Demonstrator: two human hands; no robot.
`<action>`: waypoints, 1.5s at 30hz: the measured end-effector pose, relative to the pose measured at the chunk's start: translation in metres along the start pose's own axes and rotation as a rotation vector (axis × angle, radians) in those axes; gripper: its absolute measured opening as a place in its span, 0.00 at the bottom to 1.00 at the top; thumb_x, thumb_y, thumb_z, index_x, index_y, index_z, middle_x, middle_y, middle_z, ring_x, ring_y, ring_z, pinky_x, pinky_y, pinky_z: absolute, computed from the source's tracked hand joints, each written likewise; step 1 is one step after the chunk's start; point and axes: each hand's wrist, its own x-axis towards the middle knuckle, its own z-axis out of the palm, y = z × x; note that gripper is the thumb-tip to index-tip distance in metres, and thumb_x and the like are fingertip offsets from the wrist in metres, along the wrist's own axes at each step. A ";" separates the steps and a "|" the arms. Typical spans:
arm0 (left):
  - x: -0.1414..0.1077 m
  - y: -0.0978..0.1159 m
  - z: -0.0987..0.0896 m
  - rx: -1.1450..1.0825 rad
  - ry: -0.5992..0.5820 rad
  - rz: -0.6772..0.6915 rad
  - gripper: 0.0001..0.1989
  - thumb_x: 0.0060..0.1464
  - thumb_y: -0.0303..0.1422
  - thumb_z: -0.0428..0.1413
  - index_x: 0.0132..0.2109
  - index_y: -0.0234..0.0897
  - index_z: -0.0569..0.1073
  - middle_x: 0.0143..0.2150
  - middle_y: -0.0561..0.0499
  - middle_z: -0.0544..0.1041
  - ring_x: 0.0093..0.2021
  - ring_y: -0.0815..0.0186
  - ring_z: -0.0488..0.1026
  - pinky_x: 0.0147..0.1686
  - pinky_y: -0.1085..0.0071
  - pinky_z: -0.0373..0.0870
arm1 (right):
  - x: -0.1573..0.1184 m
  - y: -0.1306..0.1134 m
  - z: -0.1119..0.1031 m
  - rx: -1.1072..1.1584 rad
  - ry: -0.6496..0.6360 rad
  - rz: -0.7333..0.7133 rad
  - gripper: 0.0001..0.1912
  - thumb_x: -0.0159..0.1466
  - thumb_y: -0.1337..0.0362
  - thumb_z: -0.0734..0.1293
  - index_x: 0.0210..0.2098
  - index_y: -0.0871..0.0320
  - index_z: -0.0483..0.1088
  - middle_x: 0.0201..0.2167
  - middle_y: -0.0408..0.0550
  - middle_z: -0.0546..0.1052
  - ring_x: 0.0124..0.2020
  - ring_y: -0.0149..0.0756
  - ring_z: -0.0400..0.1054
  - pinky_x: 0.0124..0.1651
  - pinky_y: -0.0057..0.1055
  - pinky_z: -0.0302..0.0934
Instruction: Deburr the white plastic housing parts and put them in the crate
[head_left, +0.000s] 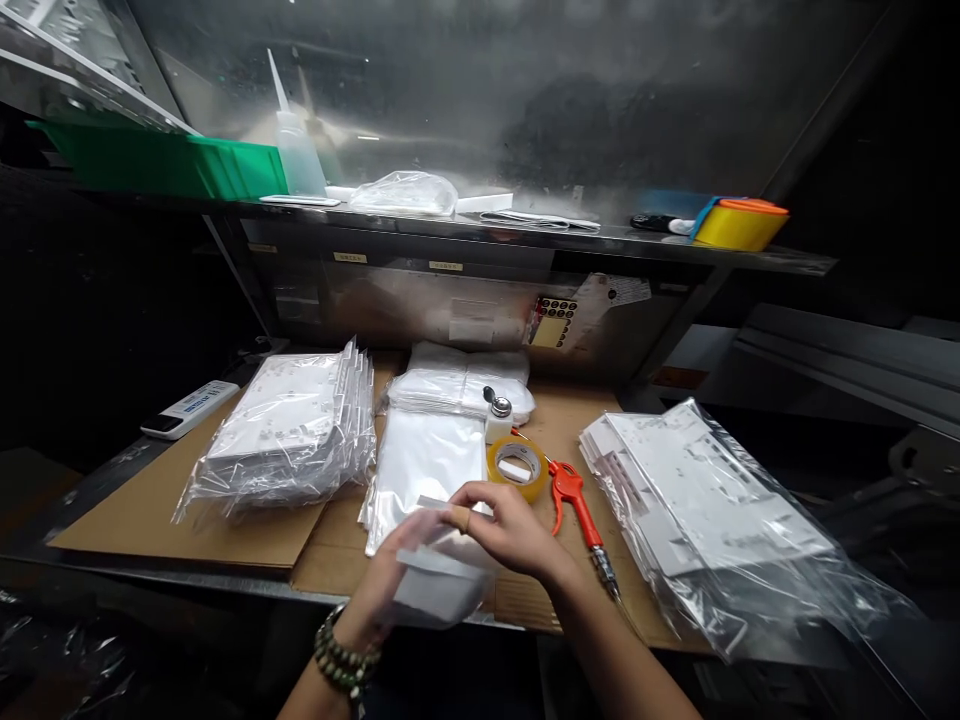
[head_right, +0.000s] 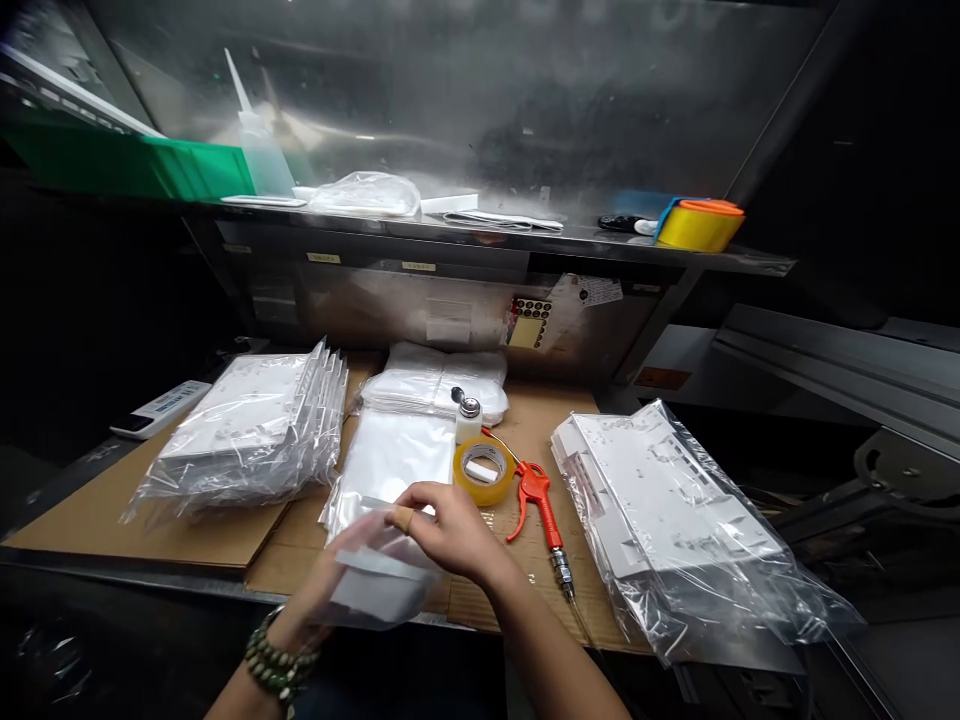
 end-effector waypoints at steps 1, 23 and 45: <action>-0.003 0.005 -0.003 -0.022 0.002 0.001 0.34 0.65 0.58 0.41 0.48 0.33 0.78 0.45 0.42 0.82 0.42 0.60 0.80 0.44 0.60 0.77 | -0.003 0.004 -0.004 -0.021 0.018 0.030 0.08 0.68 0.62 0.69 0.34 0.57 0.78 0.32 0.43 0.81 0.36 0.34 0.74 0.38 0.28 0.63; -0.019 0.004 0.006 0.014 0.122 0.199 0.16 0.62 0.45 0.57 0.48 0.39 0.75 0.43 0.46 0.80 0.44 0.58 0.77 0.44 0.66 0.75 | -0.004 0.017 0.023 0.029 0.345 -0.199 0.03 0.57 0.66 0.71 0.29 0.56 0.79 0.29 0.46 0.78 0.33 0.37 0.69 0.39 0.35 0.61; 0.001 0.004 -0.026 -0.118 0.169 0.016 0.33 0.41 0.39 0.69 0.57 0.36 0.77 0.56 0.39 0.76 0.40 0.62 0.74 0.47 0.62 0.76 | -0.010 0.027 0.001 -0.044 0.383 -0.275 0.05 0.68 0.66 0.65 0.43 0.56 0.71 0.35 0.49 0.82 0.37 0.38 0.79 0.41 0.34 0.74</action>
